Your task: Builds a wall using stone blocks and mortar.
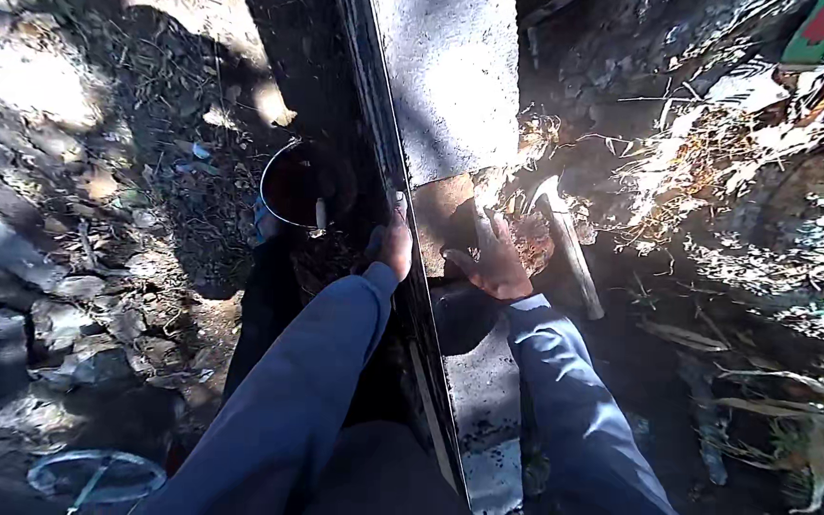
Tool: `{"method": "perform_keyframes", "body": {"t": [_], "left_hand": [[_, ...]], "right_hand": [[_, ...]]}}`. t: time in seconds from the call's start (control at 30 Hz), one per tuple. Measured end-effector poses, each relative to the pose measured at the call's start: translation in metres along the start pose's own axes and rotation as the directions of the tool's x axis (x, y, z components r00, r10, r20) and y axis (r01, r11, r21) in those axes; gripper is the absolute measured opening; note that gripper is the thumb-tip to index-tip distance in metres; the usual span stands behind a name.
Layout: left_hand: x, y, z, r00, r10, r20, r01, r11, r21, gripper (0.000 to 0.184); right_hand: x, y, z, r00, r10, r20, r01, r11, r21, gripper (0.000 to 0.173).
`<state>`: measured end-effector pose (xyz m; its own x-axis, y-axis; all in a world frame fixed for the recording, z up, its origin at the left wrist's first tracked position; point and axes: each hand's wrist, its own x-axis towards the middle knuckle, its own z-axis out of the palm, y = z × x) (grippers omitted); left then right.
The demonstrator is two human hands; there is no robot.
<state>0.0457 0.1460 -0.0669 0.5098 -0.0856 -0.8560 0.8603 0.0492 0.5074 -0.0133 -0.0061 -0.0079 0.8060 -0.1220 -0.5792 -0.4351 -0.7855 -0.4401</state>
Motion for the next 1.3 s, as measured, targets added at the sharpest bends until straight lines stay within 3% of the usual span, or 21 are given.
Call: {"method": "perform_keyframes", "body": {"t": [0.17, 0.27, 0.33, 0.53, 0.63, 0.7, 0.87, 1.03, 1.17, 1.3], "left_hand": [[0.001, -0.002, -0.001, 0.998, 0.059, 0.03, -0.057, 0.998, -0.037, 0.058], [0.001, -0.005, -0.006, 0.994, 0.095, 0.057, -0.099, 0.993, 0.065, 0.062], [0.006, -0.007, -0.007, 0.987, 0.141, 0.077, -0.143, 0.989, 0.032, 0.06], [-0.006, 0.006, -0.017, 0.993, 0.021, 0.119, -0.008, 0.994, -0.108, 0.062], [-0.013, 0.004, -0.019, 0.991, 0.036, 0.13, -0.021, 0.993, -0.113, 0.058], [-0.016, 0.0, -0.02, 0.982, 0.053, 0.183, -0.04, 0.996, -0.077, 0.06], [-0.024, 0.006, -0.015, 0.988, -0.028, 0.151, 0.013, 0.995, 0.099, 0.062], [-0.022, 0.008, -0.012, 0.993, -0.022, 0.113, -0.005, 0.972, 0.233, 0.063], [-0.022, 0.008, -0.014, 0.995, -0.009, 0.099, -0.025, 0.942, 0.336, 0.065], [-0.024, 0.008, -0.013, 0.995, 0.01, 0.102, -0.05, 0.915, 0.4, 0.069]], "right_hand": [[0.0, 0.018, 0.016, 0.989, -0.123, -0.086, 0.115, 0.989, -0.092, 0.091], [0.003, 0.018, 0.016, 0.987, -0.134, -0.084, 0.121, 0.982, -0.143, 0.092], [0.006, 0.021, 0.016, 0.986, -0.146, -0.079, 0.134, 0.981, -0.139, 0.093], [0.011, 0.005, -0.009, 1.0, 0.009, 0.029, -0.007, 0.997, -0.071, 0.094], [0.008, -0.001, -0.014, 0.999, -0.02, 0.036, 0.024, 0.993, -0.118, 0.103], [0.008, 0.001, -0.012, 0.997, -0.072, 0.038, 0.077, 0.987, -0.139, 0.099], [0.01, -0.004, -0.014, 0.99, -0.131, 0.06, 0.14, 0.968, -0.209, 0.087], [0.019, -0.013, -0.023, 0.974, -0.001, 0.225, 0.068, 0.955, -0.288, 0.088], [0.022, -0.014, -0.02, 0.976, 0.005, 0.216, 0.063, 0.951, -0.304, 0.096], [0.022, -0.015, -0.024, 0.972, 0.002, 0.236, 0.07, 0.953, -0.294, 0.091]]}}
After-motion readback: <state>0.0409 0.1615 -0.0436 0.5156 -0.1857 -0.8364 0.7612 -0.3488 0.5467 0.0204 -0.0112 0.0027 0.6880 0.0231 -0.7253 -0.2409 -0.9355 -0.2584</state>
